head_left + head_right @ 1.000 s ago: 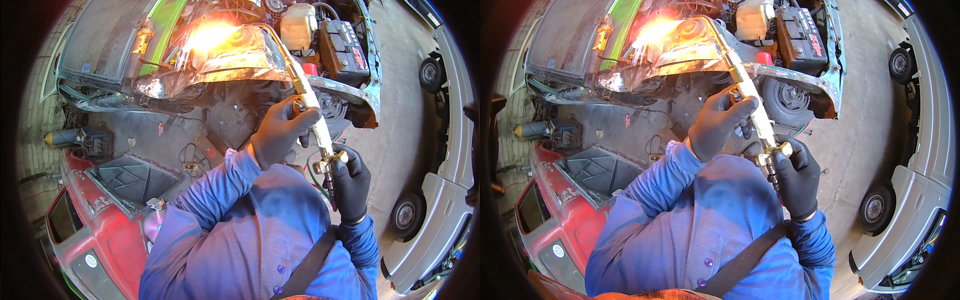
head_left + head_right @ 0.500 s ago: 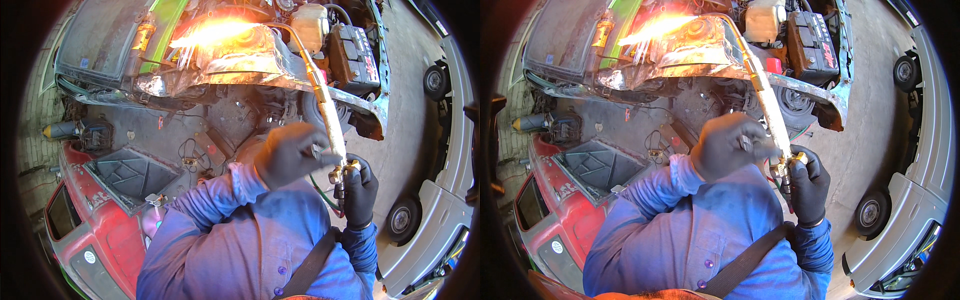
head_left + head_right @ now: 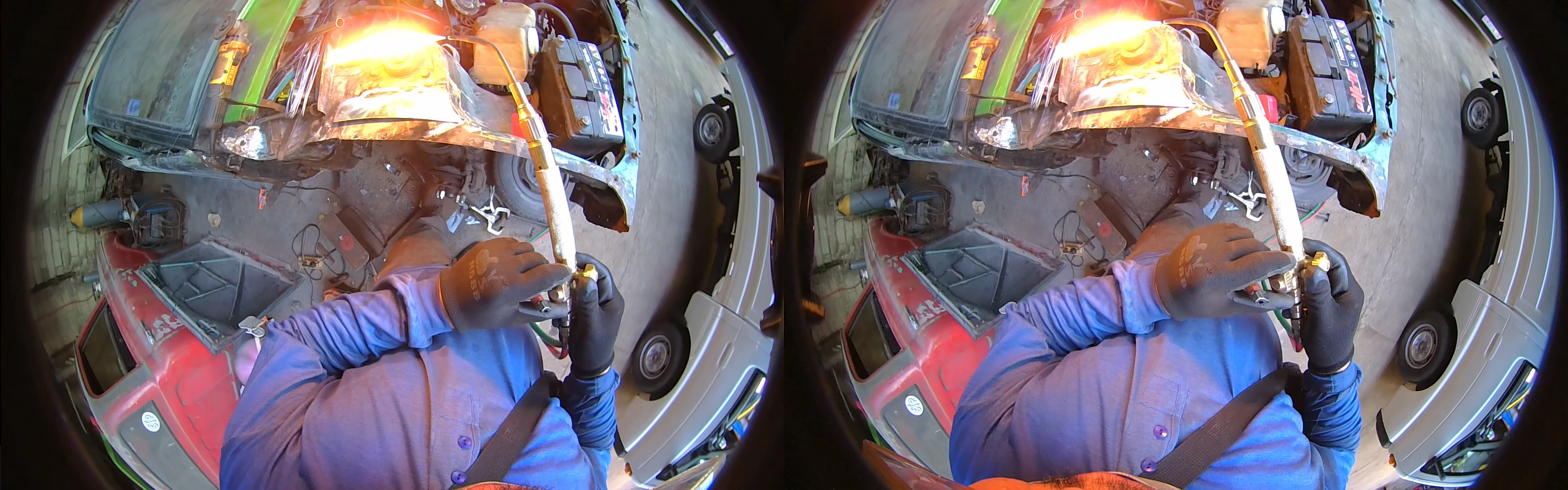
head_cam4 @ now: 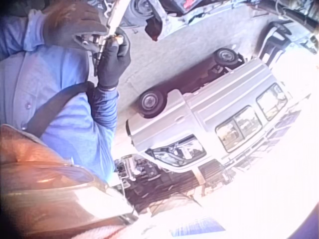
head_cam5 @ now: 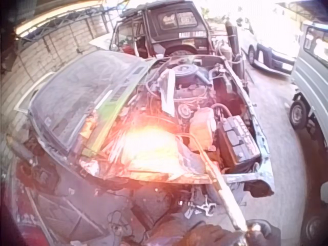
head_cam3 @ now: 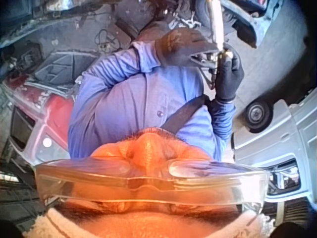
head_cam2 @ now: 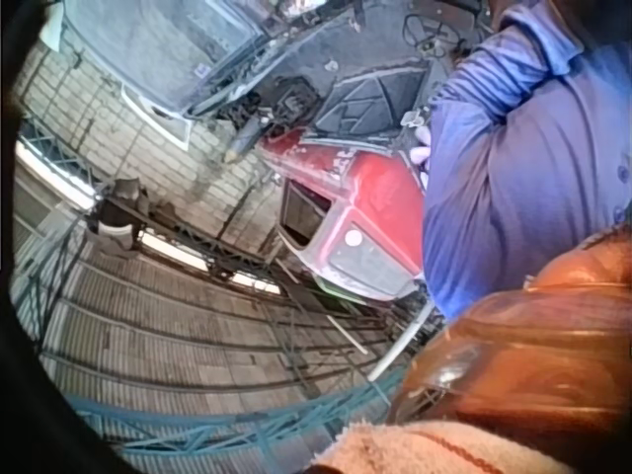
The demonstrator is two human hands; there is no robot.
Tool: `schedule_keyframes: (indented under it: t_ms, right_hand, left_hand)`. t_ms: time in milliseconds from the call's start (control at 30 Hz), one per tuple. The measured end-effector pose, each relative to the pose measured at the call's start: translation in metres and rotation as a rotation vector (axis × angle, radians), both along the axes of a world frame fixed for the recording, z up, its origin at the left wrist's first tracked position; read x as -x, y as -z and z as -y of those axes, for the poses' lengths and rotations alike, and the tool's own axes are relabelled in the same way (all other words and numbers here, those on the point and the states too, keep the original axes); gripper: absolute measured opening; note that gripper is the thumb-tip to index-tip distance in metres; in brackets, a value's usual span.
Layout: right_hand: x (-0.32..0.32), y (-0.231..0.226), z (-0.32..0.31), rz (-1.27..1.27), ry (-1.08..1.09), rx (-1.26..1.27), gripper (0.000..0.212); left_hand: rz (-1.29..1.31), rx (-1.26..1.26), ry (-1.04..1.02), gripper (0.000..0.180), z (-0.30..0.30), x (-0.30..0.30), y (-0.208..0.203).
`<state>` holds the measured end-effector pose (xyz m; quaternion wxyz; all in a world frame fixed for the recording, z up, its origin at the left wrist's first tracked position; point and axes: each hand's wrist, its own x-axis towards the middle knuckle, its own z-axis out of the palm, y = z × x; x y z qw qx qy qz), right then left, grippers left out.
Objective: The person uses a hammer and chisel to chip away at a metal section of a car's front frame. They then use a blowtorch to heat the area and an angle grinder to smooth the metal surface.
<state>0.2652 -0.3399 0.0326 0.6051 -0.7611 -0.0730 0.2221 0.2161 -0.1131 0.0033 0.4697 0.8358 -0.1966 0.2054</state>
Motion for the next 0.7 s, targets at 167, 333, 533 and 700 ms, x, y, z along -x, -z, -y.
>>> schedule_keyframes:
  t_ms: [167, 333, 533, 700]
  right_hand:
    - [-0.0004, 0.0003, -0.0011, -0.027, 0.006, -0.012, 0.059]
    - [-0.0006, 0.0014, 0.0002, -0.013, -0.005, 0.010, 0.061]
    - [0.0002, 0.0050, 0.0024, -0.047, 0.013, 0.019, 0.062]
    - [0.0001, 0.0064, 0.0041, -0.053, 0.012, -0.006, 0.062]
  left_hand:
    - [0.003, -0.016, 0.048, 0.076, -0.0016, -0.0008, 0.0048]
    - [-0.006, -0.021, 0.072, 0.080, -0.0021, -0.0002, 0.0061]
    - [-0.003, -0.015, 0.066, 0.082, 0.0005, 0.0004, 0.0072]
    - [0.004, -0.004, 0.057, 0.081, 0.0022, 0.0010, 0.0091]
